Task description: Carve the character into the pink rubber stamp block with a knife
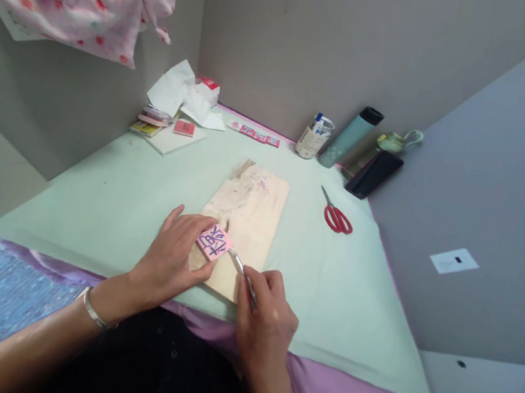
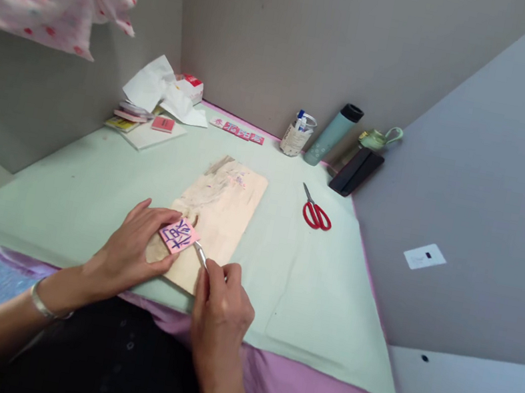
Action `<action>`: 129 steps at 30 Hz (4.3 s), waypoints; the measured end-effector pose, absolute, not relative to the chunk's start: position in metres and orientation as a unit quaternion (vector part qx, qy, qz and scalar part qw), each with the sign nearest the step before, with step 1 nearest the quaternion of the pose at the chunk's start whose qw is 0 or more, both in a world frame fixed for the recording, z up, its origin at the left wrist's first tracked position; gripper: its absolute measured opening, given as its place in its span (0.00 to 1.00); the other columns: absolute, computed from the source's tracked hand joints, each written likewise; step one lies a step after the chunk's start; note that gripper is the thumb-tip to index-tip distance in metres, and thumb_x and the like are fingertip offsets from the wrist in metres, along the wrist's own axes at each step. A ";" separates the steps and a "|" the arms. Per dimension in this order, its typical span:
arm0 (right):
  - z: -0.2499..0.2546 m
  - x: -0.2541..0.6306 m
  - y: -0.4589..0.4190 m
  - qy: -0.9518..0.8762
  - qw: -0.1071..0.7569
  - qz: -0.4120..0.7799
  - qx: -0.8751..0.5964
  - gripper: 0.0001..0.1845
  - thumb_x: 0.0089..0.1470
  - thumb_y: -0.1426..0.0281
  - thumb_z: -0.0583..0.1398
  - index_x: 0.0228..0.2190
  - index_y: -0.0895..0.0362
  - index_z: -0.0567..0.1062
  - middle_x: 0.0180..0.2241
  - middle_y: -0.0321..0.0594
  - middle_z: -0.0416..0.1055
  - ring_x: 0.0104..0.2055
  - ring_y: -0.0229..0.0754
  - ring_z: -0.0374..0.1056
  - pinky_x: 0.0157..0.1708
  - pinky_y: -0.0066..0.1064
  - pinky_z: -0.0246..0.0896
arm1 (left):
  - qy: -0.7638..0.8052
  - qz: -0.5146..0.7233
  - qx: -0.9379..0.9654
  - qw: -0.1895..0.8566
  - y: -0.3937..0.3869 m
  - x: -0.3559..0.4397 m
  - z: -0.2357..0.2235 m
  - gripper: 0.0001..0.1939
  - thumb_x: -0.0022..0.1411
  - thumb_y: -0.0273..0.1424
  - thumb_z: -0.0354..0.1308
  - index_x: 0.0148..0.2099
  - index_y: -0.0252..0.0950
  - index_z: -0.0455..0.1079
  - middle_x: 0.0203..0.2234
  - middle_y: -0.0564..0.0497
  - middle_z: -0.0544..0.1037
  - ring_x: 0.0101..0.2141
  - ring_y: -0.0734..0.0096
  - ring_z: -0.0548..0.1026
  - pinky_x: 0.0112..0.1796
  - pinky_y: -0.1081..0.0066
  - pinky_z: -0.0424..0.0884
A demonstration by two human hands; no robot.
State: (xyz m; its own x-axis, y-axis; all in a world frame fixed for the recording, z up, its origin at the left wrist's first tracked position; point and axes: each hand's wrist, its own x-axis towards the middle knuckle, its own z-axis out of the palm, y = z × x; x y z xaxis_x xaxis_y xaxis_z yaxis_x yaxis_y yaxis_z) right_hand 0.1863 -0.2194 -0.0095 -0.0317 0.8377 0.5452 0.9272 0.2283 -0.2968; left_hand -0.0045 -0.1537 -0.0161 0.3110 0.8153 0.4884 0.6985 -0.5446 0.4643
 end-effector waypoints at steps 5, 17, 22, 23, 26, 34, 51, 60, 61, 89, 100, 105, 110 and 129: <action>-0.013 0.189 -0.212 -0.693 0.342 -0.055 -0.632 0.12 0.66 0.68 0.57 0.40 0.53 0.81 0.32 0.37 0.72 0.24 0.34 0.67 0.23 0.26 0.53 | 0.469 0.354 0.804 0.091 -0.155 -0.004 -0.016 0.23 0.60 0.30 0.57 0.57 0.35 0.59 0.51 0.39 0.76 0.53 0.49 0.74 0.64 0.39 0.51; -0.001 0.239 -0.179 -0.608 0.427 0.078 -0.664 0.14 0.64 0.64 0.56 0.42 0.57 0.80 0.32 0.40 0.76 0.30 0.42 0.72 0.31 0.32 0.66 | 0.458 0.352 0.806 0.132 -0.174 -0.006 -0.017 0.25 0.63 0.28 0.55 0.62 0.39 0.58 0.54 0.41 0.75 0.58 0.50 0.71 0.65 0.39 0.48; 0.004 0.220 -0.181 -0.598 0.470 0.183 -0.623 0.15 0.65 0.63 0.57 0.43 0.57 0.80 0.37 0.43 0.79 0.38 0.44 0.74 0.37 0.32 0.69 | 0.426 0.346 0.828 0.115 -0.177 -0.010 0.001 0.14 0.67 0.31 0.59 0.53 0.39 0.66 0.49 0.44 0.74 0.52 0.50 0.70 0.55 0.48 0.62; 0.005 0.216 -0.181 -0.599 0.475 0.206 -0.611 0.15 0.64 0.63 0.57 0.44 0.57 0.80 0.36 0.42 0.78 0.38 0.44 0.74 0.37 0.32 0.69 | 0.417 0.337 0.835 0.123 -0.177 -0.010 0.005 0.11 0.67 0.31 0.60 0.50 0.38 0.67 0.46 0.45 0.74 0.49 0.51 0.71 0.50 0.51 0.65; 0.006 0.203 -0.177 -0.627 0.473 0.227 -0.577 0.13 0.64 0.65 0.57 0.43 0.56 0.80 0.33 0.39 0.75 0.34 0.41 0.71 0.34 0.29 0.67 | 0.402 0.290 0.856 0.149 -0.176 -0.003 0.012 0.05 0.67 0.29 0.60 0.42 0.38 0.66 0.37 0.48 0.73 0.40 0.57 0.69 0.41 0.58 0.66; -0.012 0.188 -0.175 -0.652 0.498 0.167 -0.546 0.10 0.66 0.67 0.56 0.43 0.54 0.77 0.33 0.37 0.74 0.31 0.40 0.70 0.31 0.28 0.67 | 0.386 0.256 0.879 0.113 -0.161 0.008 0.020 0.07 0.67 0.24 0.57 0.35 0.38 0.64 0.34 0.50 0.72 0.36 0.62 0.70 0.37 0.64 0.68; -0.014 0.186 -0.175 -0.646 0.535 0.149 -0.524 0.10 0.66 0.67 0.57 0.42 0.55 0.78 0.31 0.38 0.75 0.29 0.40 0.71 0.29 0.28 0.66 | 0.354 0.251 0.890 0.139 -0.147 0.004 0.018 0.07 0.69 0.22 0.53 0.38 0.38 0.65 0.35 0.49 0.73 0.36 0.61 0.72 0.38 0.65 0.69; -0.016 0.186 -0.177 -0.634 0.518 0.170 -0.548 0.10 0.65 0.67 0.57 0.43 0.55 0.77 0.32 0.37 0.74 0.31 0.40 0.69 0.32 0.28 0.65 | 0.367 0.348 0.813 0.288 -0.134 -0.016 0.026 0.09 0.74 0.29 0.46 0.38 0.39 0.63 0.38 0.51 0.73 0.38 0.68 0.73 0.42 0.69 0.69; -0.016 0.186 -0.177 -0.633 0.519 0.172 -0.549 0.10 0.65 0.67 0.57 0.43 0.55 0.78 0.32 0.37 0.74 0.31 0.40 0.70 0.32 0.28 0.65 | 0.374 0.359 0.803 0.295 -0.131 -0.018 0.027 0.10 0.74 0.30 0.45 0.38 0.39 0.63 0.38 0.50 0.72 0.39 0.67 0.73 0.43 0.68 0.69; 0.014 0.214 -0.180 -0.350 0.614 0.533 -0.465 0.13 0.54 0.66 0.66 0.43 0.54 0.82 0.28 0.38 0.77 0.23 0.36 0.67 0.25 0.28 0.63 | 0.373 0.309 0.809 0.332 -0.139 -0.018 -0.007 0.33 0.64 0.32 0.65 0.67 0.43 0.58 0.62 0.43 0.68 0.62 0.50 0.65 0.62 0.48 0.63; 0.006 0.220 -0.175 -0.269 0.603 0.639 -0.394 0.10 0.48 0.71 0.69 0.37 0.53 0.83 0.31 0.39 0.80 0.23 0.34 0.69 0.23 0.24 0.64 | 0.397 0.328 0.802 0.303 -0.130 -0.008 -0.017 0.36 0.63 0.35 0.66 0.68 0.45 0.54 0.63 0.44 0.67 0.62 0.50 0.64 0.62 0.48 0.61; 0.004 0.220 -0.172 -0.280 0.599 0.631 -0.406 0.10 0.48 0.69 0.69 0.35 0.55 0.81 0.29 0.38 0.79 0.20 0.34 0.66 0.21 0.24 0.61 | 0.394 0.343 0.800 0.296 -0.130 -0.008 -0.016 0.32 0.65 0.34 0.64 0.67 0.42 0.56 0.63 0.42 0.66 0.63 0.49 0.63 0.62 0.45 0.60; 0.004 0.219 -0.174 -0.293 0.604 0.615 -0.414 0.09 0.49 0.68 0.68 0.35 0.55 0.80 0.28 0.39 0.78 0.19 0.35 0.64 0.20 0.26 0.60 | 0.385 0.346 0.806 0.287 -0.129 -0.008 -0.015 0.30 0.65 0.35 0.63 0.66 0.42 0.57 0.61 0.42 0.68 0.62 0.49 0.65 0.62 0.45 0.62; -0.006 0.212 -0.181 -0.408 0.632 0.423 -0.505 0.15 0.59 0.56 0.65 0.36 0.55 0.83 0.28 0.40 0.75 0.27 0.40 0.68 0.29 0.32 0.64 | 0.390 0.307 0.818 0.291 -0.129 -0.009 -0.016 0.28 0.71 0.33 0.54 0.70 0.45 0.54 0.66 0.43 0.62 0.67 0.47 0.56 0.65 0.43 0.57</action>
State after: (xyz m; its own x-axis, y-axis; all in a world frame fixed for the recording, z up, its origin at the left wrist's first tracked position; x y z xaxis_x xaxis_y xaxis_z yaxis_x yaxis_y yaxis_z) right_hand 0.2118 -0.1810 -0.0062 0.3089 0.9469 0.0895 -0.1220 0.1328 -0.9836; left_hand -0.0089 -0.1291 -0.0159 0.5075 0.8166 0.2748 0.4593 -0.5263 0.7156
